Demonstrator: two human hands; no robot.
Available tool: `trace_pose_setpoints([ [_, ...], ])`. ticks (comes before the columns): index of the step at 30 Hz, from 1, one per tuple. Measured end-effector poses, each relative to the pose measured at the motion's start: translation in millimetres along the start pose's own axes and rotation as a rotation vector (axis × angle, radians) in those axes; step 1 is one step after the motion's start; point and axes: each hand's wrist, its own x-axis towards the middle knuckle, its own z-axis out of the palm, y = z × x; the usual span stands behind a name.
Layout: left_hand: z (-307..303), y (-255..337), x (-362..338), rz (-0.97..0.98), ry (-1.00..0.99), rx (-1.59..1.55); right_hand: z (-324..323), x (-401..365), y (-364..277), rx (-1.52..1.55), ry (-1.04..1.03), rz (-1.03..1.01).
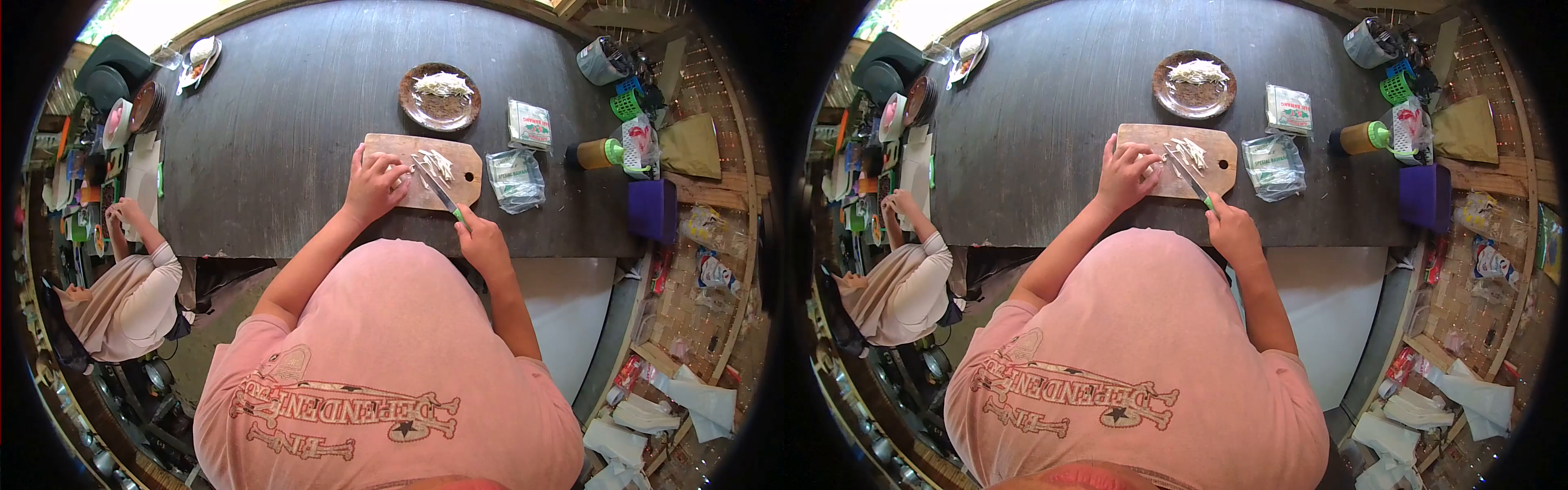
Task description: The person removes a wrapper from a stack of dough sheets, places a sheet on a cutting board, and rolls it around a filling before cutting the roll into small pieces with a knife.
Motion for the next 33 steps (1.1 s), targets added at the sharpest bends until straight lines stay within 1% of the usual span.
trace_pose_setpoints([
  [2, 2, 1, 1, 0.032, -0.012, 0.023, -2, 0, -7, -0.104, -0.011, 0.026],
  [3, 2, 2, 1, 0.063, -0.024, 0.045, -1, -1, -6, -0.103, -0.013, 0.025],
  [5, 4, 2, -1, 0.058, -0.034, 0.064, 1, 0, -5, -0.162, -0.009, 0.027],
  [8, 4, 2, -2, 0.044, -0.056, 0.077, -9, -1, -20, -0.195, -0.025, 0.054],
  [12, 3, -2, 0, 0.036, -0.061, 0.061, -19, -6, -25, -0.209, -0.019, 0.09],
  [14, 3, -1, 0, 0.035, -0.071, 0.058, -25, -8, -26, -0.131, 0.032, 0.06],
  [17, 5, 2, -1, 0.057, -0.09, 0.045, -31, -9, -32, -0.139, -0.002, 0.073],
  [22, 5, 2, -6, 0.081, -0.078, 0.009, -25, -10, -19, -0.165, -0.006, 0.055],
  [24, 0, 1, -9, 0.026, -0.069, 0.012, -23, -11, -18, -0.166, 0.001, 0.045],
  [29, 0, -6, -13, -0.006, -0.059, 0.02, -17, -11, -24, -0.196, 0.016, -0.007],
  [33, 1, -5, -18, -0.025, -0.054, -0.008, -1, -6, -15, -0.259, -0.009, 0.016],
])
